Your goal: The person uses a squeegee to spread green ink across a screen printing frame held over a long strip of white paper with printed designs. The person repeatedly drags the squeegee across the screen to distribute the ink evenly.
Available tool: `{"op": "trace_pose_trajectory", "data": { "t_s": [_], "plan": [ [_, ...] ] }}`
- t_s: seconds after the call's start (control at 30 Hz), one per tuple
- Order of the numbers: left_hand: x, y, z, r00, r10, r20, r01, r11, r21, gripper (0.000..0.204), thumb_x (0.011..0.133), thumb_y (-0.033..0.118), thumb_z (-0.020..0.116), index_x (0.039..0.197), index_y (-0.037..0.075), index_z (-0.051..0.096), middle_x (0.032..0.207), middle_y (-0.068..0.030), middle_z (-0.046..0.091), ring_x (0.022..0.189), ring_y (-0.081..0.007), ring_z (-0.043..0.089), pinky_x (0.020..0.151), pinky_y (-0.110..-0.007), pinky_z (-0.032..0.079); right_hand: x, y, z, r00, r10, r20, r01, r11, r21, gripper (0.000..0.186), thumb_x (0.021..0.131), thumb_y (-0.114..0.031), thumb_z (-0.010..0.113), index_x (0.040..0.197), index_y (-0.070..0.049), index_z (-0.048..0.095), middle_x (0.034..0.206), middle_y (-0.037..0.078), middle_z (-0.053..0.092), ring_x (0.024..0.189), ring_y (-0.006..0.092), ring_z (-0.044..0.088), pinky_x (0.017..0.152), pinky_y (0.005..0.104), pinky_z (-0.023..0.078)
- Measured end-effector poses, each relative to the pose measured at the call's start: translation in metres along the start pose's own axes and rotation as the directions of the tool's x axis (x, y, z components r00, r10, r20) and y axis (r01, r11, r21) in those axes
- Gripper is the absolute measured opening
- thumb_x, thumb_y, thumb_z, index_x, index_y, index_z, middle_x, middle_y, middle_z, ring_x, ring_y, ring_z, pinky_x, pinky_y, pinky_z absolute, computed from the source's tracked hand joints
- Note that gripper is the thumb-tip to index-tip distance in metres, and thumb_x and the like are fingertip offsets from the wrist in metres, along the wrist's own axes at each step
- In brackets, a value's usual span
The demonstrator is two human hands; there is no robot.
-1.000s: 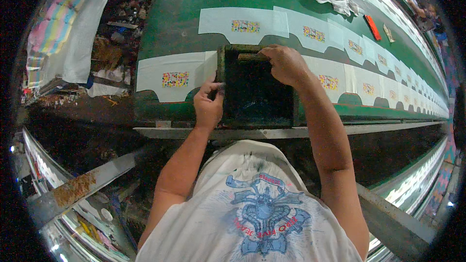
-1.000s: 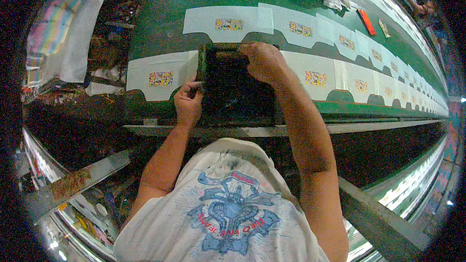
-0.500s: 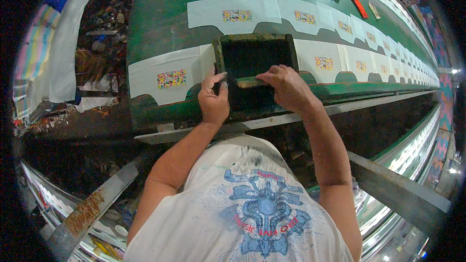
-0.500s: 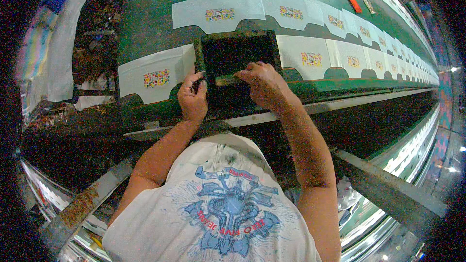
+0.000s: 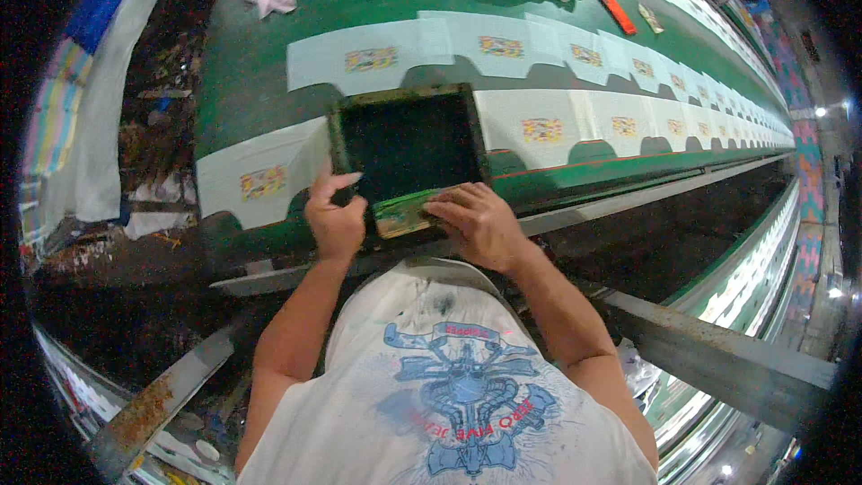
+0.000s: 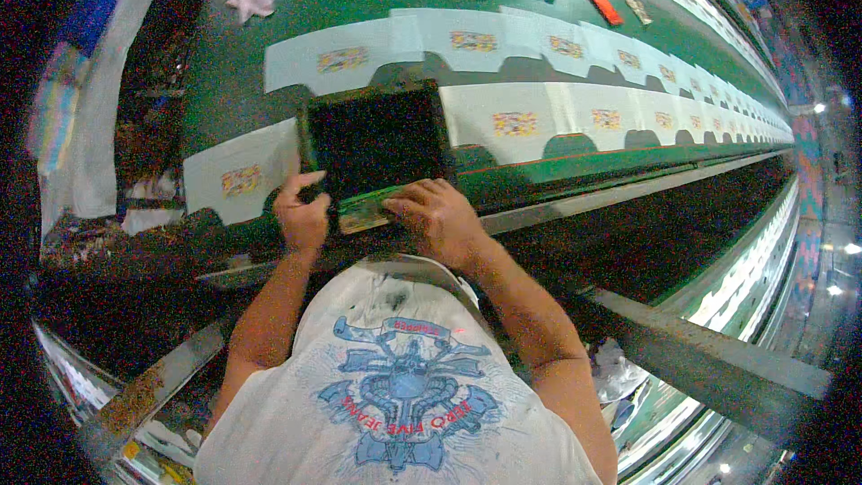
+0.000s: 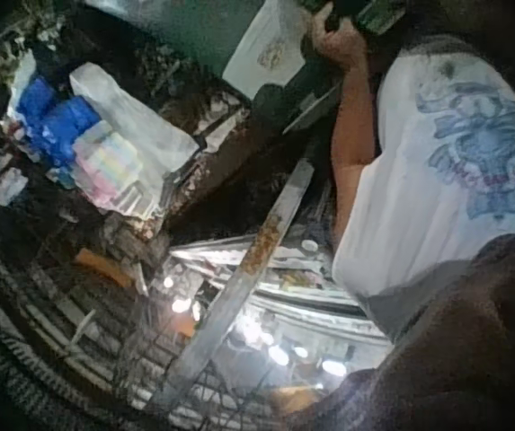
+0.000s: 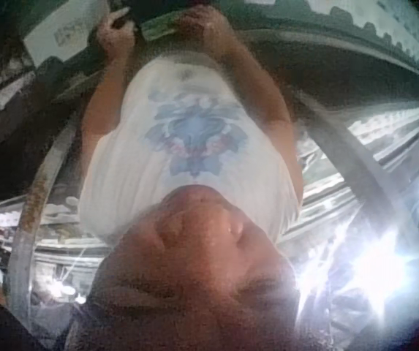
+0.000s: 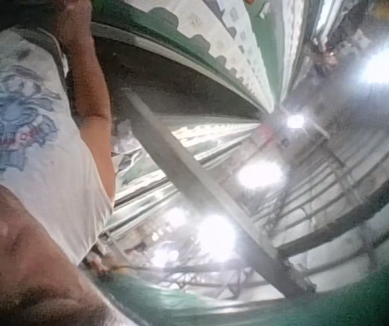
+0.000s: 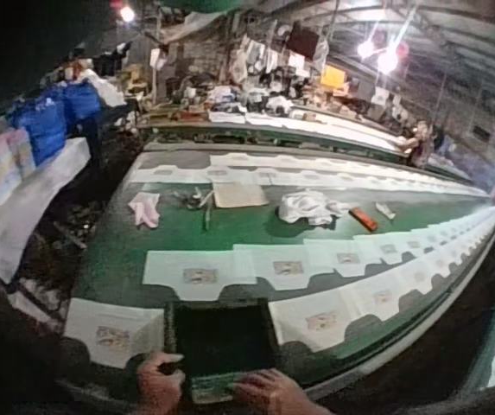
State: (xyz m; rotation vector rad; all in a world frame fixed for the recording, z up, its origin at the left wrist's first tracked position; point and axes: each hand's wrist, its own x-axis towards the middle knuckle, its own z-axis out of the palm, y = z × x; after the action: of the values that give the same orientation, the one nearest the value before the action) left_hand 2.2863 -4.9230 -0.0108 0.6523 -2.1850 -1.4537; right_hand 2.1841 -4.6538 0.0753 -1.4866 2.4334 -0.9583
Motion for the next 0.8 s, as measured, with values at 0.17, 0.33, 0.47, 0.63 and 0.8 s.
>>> {"op": "trace_pose_trajectory", "data": {
  "t_s": [0.17, 0.33, 0.47, 0.63, 0.8],
  "plan": [
    [-0.015, 0.039, 0.052, 0.983, 0.168, -0.070, -0.169, 0.986, -0.001, 0.048, 0.084, -0.008, 0.072, 0.132, -0.004, 0.078, 0.148, -0.0201, 0.074, 0.147, -0.0295, 0.063, 0.128, -0.041, 0.041, -0.048, 0.049, -0.026, 0.978, -0.009, -0.208, 0.013, 1.000, 0.019, 0.038, 0.088, 0.002, 0.082, 0.124, -0.008, 0.081, 0.127, 0.011, 0.080, 0.124, 0.0359, 0.074, 0.108, 0.0503, 0.057],
    [-0.030, 0.058, 0.157, 0.992, 0.096, -0.083, -0.104, 0.991, -0.090, 0.034, 0.082, -0.007, 0.073, 0.115, 0.000, 0.081, 0.165, -0.0275, 0.061, 0.153, -0.0326, 0.058, 0.130, -0.043, 0.039, -0.108, 0.104, -0.070, 0.938, 0.088, -0.336, -0.092, 0.996, 0.005, 0.041, 0.086, 0.008, 0.081, 0.123, -0.009, 0.081, 0.128, 0.012, 0.080, 0.125, 0.0384, 0.073, 0.108, 0.0506, 0.058],
    [-0.035, 0.074, 0.220, 1.000, -0.017, -0.021, 0.014, 0.990, -0.141, 0.028, 0.082, -0.008, 0.074, 0.106, 0.003, 0.081, 0.167, -0.0293, 0.058, 0.156, -0.0358, 0.056, 0.131, -0.045, 0.038, -0.144, 0.144, -0.103, 0.921, 0.098, -0.378, -0.095, 0.995, 0.025, 0.041, 0.084, 0.010, 0.081, 0.122, -0.007, 0.081, 0.128, 0.013, 0.080, 0.126, 0.0404, 0.073, 0.105, 0.0512, 0.061],
    [-0.040, 0.085, 0.254, 0.998, -0.062, -0.022, 0.056, 0.975, -0.214, 0.027, 0.081, -0.009, 0.076, 0.104, 0.003, 0.080, 0.169, -0.0368, 0.051, 0.163, -0.0363, 0.049, 0.132, -0.044, 0.036, -0.165, 0.174, -0.123, 0.920, 0.082, -0.384, -0.066, 0.996, 0.055, 0.044, 0.080, 0.008, 0.081, 0.122, -0.008, 0.081, 0.128, 0.014, 0.080, 0.123, 0.0419, 0.074, 0.103, 0.0528, 0.062],
    [-0.040, 0.090, 0.262, 0.990, -0.140, -0.027, 0.128, 0.956, -0.263, 0.025, 0.080, -0.010, 0.077, 0.101, 0.004, 0.078, 0.173, -0.0384, 0.045, 0.166, -0.0378, 0.044, 0.133, -0.042, 0.033, -0.175, 0.186, -0.129, 0.927, 0.052, -0.372, -0.021, 0.996, 0.087, 0.052, 0.075, 0.014, 0.074, 0.123, -0.006, 0.081, 0.128, 0.015, 0.081, 0.123, 0.0432, 0.074, 0.103, 0.0530, 0.063]
  ]
}}
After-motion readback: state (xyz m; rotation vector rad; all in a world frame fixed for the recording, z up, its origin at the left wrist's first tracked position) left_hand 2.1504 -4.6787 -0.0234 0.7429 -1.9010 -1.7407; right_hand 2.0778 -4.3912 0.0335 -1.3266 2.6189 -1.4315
